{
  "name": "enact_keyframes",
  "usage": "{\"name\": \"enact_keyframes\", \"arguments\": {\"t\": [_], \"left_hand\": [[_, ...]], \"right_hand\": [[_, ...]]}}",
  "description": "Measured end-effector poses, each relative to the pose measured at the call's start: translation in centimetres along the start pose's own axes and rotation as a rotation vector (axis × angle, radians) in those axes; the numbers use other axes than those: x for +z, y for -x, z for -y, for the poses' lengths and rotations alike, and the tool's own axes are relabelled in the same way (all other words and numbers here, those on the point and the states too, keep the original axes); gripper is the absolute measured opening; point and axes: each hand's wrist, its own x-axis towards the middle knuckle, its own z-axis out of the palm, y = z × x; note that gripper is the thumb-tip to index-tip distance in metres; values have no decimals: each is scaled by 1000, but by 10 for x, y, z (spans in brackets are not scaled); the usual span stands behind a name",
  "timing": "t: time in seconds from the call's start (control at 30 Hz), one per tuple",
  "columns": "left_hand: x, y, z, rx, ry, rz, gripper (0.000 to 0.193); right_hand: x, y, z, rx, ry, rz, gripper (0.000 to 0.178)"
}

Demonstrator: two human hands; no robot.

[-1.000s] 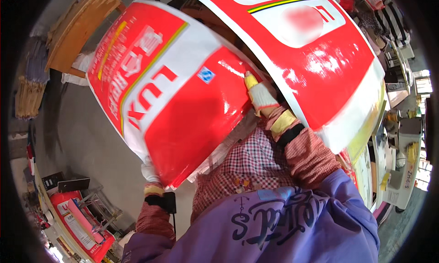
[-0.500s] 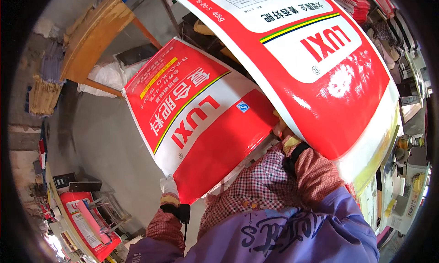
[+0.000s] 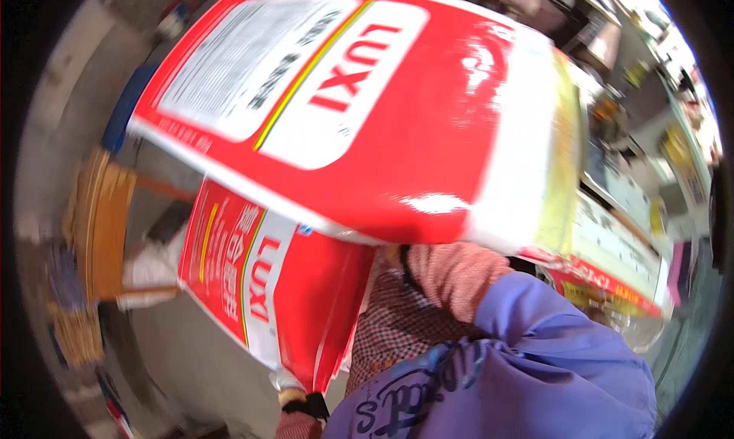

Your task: Manually organizing, opening, and feeding large printed sacks/bags into a sewing machine for sealing.

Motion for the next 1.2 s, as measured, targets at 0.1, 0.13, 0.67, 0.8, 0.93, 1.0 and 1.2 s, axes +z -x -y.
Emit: {"name": "enact_keyframes", "arguments": {"t": [0.1, 0.13, 0.67, 0.8, 0.93, 1.0, 1.2], "left_hand": [[-45, -20, -8, -24, -36, -21, 24], [-57, -22, 0, -379, 592, 35, 31], [-540, 215, 22, 777, 1267, -1421, 29], [-617, 256, -43, 1013, 736, -1535, 35], [-656, 240, -63, 984, 779, -1401, 28], [-659, 228, -61, 1044, 885, -1350, 26], [-667, 236, -43, 1338, 1502, -653, 30]], "right_hand": [[-9, 4, -13, 122, -13, -92, 46], [-19, 21, -21, 126, -32, -113, 46], [0, 122, 10, -99, -170, 9, 44], [-28, 169, 7, -203, -11, 59, 30], [-57, 211, -12, -267, 157, -389, 18], [-73, 229, -16, -56, -149, -736, 16], [-129, 204, -39, 329, -334, -1230, 26]]}}
